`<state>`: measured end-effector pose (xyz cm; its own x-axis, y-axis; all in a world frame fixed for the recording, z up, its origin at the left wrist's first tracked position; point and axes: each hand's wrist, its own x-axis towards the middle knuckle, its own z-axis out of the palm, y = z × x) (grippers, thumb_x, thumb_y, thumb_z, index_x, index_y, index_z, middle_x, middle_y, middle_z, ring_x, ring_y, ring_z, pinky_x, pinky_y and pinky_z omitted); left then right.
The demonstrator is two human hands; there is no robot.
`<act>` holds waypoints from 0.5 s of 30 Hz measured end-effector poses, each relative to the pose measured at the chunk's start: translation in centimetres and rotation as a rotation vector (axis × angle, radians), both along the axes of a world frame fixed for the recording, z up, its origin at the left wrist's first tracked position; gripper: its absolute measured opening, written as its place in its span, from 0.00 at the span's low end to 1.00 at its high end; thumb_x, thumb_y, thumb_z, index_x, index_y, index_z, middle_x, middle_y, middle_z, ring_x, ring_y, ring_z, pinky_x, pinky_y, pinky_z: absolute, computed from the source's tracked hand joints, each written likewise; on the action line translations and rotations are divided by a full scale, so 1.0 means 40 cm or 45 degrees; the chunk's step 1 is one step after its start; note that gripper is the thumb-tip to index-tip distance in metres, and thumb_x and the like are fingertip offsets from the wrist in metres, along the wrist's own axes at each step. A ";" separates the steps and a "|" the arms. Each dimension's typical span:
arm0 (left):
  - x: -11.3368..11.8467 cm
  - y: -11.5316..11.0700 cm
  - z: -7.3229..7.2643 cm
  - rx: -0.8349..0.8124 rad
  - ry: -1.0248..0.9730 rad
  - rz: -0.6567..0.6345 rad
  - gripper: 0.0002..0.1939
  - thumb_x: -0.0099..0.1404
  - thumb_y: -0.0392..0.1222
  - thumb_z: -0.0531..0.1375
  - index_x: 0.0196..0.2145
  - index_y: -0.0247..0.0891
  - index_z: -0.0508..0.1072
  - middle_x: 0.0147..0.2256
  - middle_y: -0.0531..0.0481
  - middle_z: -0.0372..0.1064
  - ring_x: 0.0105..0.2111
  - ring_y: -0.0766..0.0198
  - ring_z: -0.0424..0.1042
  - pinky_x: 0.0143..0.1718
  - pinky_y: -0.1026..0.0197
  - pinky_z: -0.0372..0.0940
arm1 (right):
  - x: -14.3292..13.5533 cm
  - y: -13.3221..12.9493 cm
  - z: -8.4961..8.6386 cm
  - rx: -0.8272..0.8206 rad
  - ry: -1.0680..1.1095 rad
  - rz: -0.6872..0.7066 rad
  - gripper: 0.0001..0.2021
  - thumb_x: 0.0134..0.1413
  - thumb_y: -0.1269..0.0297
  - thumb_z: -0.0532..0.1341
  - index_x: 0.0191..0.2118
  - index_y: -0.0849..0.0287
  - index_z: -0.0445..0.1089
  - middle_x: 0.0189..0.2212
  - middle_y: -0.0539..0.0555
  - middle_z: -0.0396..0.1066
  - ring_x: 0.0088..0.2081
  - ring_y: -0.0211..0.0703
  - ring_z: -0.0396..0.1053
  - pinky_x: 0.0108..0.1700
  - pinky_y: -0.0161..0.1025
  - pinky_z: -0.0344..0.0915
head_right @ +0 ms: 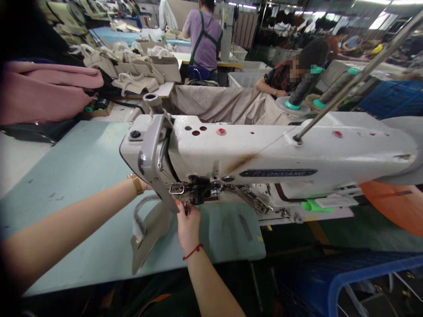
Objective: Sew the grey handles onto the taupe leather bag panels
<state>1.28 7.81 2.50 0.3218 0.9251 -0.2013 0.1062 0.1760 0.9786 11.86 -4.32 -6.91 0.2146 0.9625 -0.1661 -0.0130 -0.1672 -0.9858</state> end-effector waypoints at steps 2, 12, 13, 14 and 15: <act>0.002 -0.012 0.002 -0.127 -0.024 -0.239 0.10 0.36 0.35 0.70 0.20 0.39 0.75 0.24 0.50 0.73 0.35 0.52 0.73 0.34 0.55 0.69 | 0.007 -0.001 0.012 0.007 0.007 0.010 0.17 0.53 0.52 0.57 0.23 0.61 0.66 0.21 0.48 0.63 0.26 0.36 0.59 0.29 0.32 0.57; 0.002 -0.117 -0.119 0.038 -0.022 -0.250 0.18 0.54 0.48 0.64 0.39 0.34 0.75 0.37 0.48 0.75 0.40 0.57 0.71 0.45 0.57 0.67 | 0.113 -0.001 0.033 -0.116 0.021 0.291 0.17 0.50 0.51 0.60 0.24 0.61 0.63 0.20 0.47 0.59 0.24 0.34 0.54 0.25 0.31 0.51; 0.005 -0.128 -0.125 0.059 -0.004 -0.196 0.18 0.56 0.49 0.63 0.41 0.34 0.75 0.38 0.48 0.75 0.41 0.57 0.71 0.45 0.58 0.67 | 0.130 0.007 0.041 -0.114 0.018 0.343 0.17 0.49 0.52 0.61 0.24 0.61 0.63 0.20 0.47 0.59 0.24 0.34 0.54 0.26 0.31 0.51; 0.007 -0.137 -0.128 0.076 0.016 -0.148 0.18 0.58 0.50 0.62 0.42 0.34 0.74 0.39 0.48 0.75 0.41 0.57 0.71 0.45 0.58 0.67 | 0.145 0.015 0.051 -0.104 0.014 0.393 0.16 0.49 0.53 0.61 0.23 0.61 0.62 0.20 0.46 0.58 0.24 0.34 0.54 0.26 0.31 0.51; 0.006 -0.144 -0.129 0.086 0.042 -0.124 0.18 0.59 0.50 0.61 0.42 0.35 0.74 0.40 0.48 0.75 0.41 0.57 0.71 0.44 0.58 0.67 | 0.157 0.023 0.061 -0.092 0.007 0.439 0.16 0.48 0.53 0.62 0.23 0.60 0.61 0.20 0.46 0.58 0.24 0.34 0.54 0.26 0.31 0.51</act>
<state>1.51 2.04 -2.65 0.4047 0.9018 -0.1514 0.1522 0.0969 0.9836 18.14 -3.40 -4.46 -0.1218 0.9639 -0.2368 0.0509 -0.2321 -0.9713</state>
